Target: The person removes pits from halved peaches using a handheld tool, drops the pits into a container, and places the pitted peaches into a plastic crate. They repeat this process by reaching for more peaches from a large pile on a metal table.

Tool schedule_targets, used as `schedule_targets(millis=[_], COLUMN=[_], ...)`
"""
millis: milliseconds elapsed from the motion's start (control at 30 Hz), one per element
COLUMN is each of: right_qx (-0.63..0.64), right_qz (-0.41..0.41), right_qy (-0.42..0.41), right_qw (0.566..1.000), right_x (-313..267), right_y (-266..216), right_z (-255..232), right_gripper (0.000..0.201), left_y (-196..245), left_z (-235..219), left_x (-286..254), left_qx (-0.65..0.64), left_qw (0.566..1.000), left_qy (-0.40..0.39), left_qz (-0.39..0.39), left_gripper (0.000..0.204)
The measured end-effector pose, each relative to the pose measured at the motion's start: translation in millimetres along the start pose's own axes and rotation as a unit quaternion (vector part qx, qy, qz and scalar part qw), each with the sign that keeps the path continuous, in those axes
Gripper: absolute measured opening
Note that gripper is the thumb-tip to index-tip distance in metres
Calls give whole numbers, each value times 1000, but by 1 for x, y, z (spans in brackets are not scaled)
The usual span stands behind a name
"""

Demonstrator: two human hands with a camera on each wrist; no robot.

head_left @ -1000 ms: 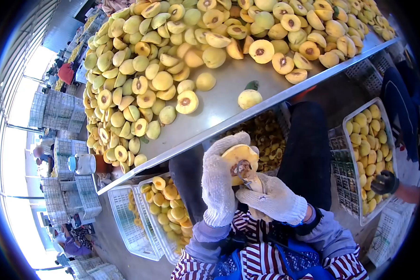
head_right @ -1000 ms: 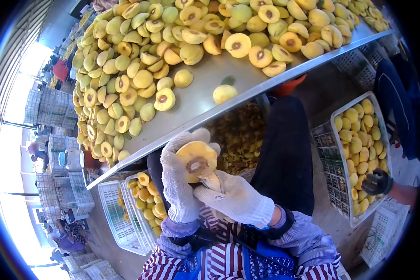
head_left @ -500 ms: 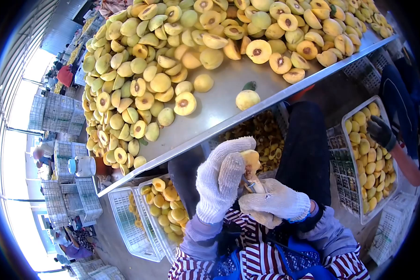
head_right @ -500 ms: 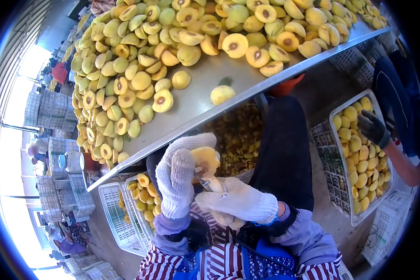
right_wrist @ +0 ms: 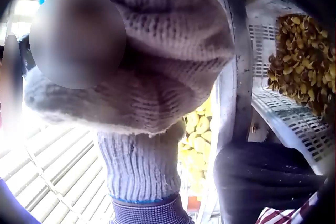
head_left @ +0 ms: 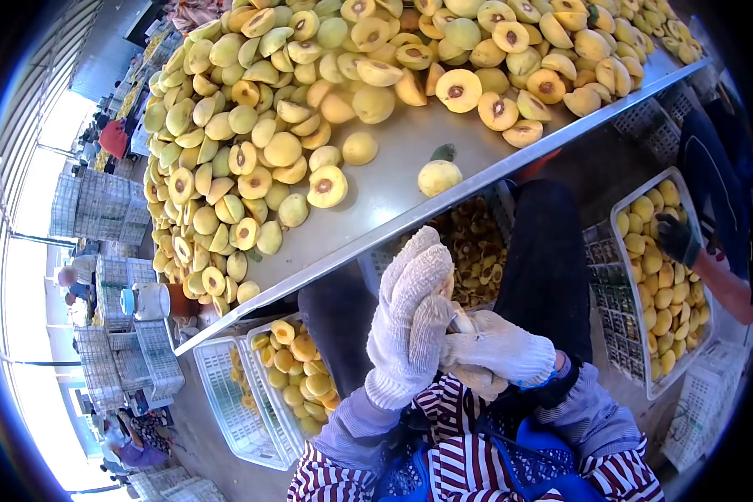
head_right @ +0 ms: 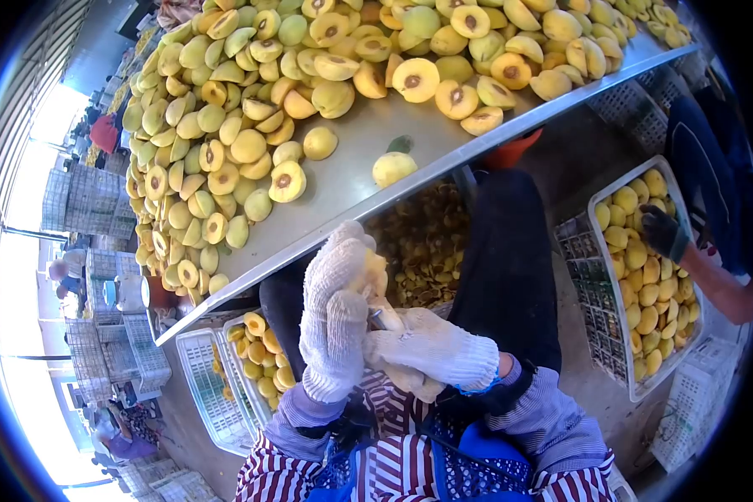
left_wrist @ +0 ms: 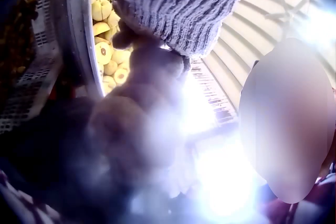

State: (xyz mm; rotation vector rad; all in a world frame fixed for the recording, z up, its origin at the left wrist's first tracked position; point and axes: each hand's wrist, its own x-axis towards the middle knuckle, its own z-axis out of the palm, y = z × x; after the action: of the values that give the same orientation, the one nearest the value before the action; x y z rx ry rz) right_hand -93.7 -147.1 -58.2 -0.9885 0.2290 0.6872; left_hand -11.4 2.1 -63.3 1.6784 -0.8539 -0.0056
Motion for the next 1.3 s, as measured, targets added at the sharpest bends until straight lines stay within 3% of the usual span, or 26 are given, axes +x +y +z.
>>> schedule_targets(millis=[33,133,267,300,400,433,500,533,600,633,733,800,867,900,1000,1033,1067,1100,1133,1267,1300], right_qx=[23,138,227,253,311,324,403,440,393,371,400,417,412,398,305,274,243,221,205,185,196], right_qz=[41,73,53,48,31,26,31,33,8,-4,18,15,4,-7,3,12,21,31,22,23,81], right_qy=[-11,-120,-176,-197,-223,-225,-289,-320,-330,-334,-298,-318,-309,-289,-176,-181,-187,-244,-230,-197,-186], right_qw=[999,981,956,946,924,918,868,838,858,867,866,851,857,871,936,944,952,944,951,963,959], right_x=[0,-2,-3,-2,-4,-5,0,2,1,0,-4,-2,0,1,-5,-4,-3,1,-1,-4,-5], right_y=[-4,0,9,11,16,17,24,26,27,29,29,30,33,36,31,29,28,27,24,19,11], right_z=[0,-5,-6,-6,-5,-5,-6,-6,-7,-7,-4,-5,-6,-8,-5,-5,-5,-6,-3,-6,-7], right_gripper=[27,27,27,26,22,21,20,20,21,21,22,22,23,24,26,26,26,26,24,21,18], left_y=[8,20,11,5,2,9,28,28,19,7,7,12,32,35,38,36,34,30,26,12,11], left_z=[4,-2,-8,-9,-12,-12,-12,-12,-9,-9,-9,1,5,11,11,10,8,6,4,-9,-16], left_x=[-2,6,15,19,31,32,29,28,25,31,31,19,21,22,25,27,26,24,24,19,16], left_qx=[-75,-150,-94,-34,39,-50,-224,-193,-128,-73,-52,-206,-328,-313,-405,-462,-482,-503,-523,-434,-367], left_qw=[993,966,985,997,991,991,931,948,974,989,989,971,897,900,839,789,772,756,739,811,848], left_qy=[6,-18,-70,-68,-108,-115,-123,-122,-119,-121,-110,-72,-41,-10,20,39,48,57,63,114,130], left_qz=[-90,-211,-130,-34,74,-38,-260,-223,-143,52,79,-99,-294,-303,-364,-404,-410,-416,-419,-375,-361], left_gripper=[50,54,51,47,47,48,49,49,51,33,31,47,65,72,59,58,57,57,56,53,53])
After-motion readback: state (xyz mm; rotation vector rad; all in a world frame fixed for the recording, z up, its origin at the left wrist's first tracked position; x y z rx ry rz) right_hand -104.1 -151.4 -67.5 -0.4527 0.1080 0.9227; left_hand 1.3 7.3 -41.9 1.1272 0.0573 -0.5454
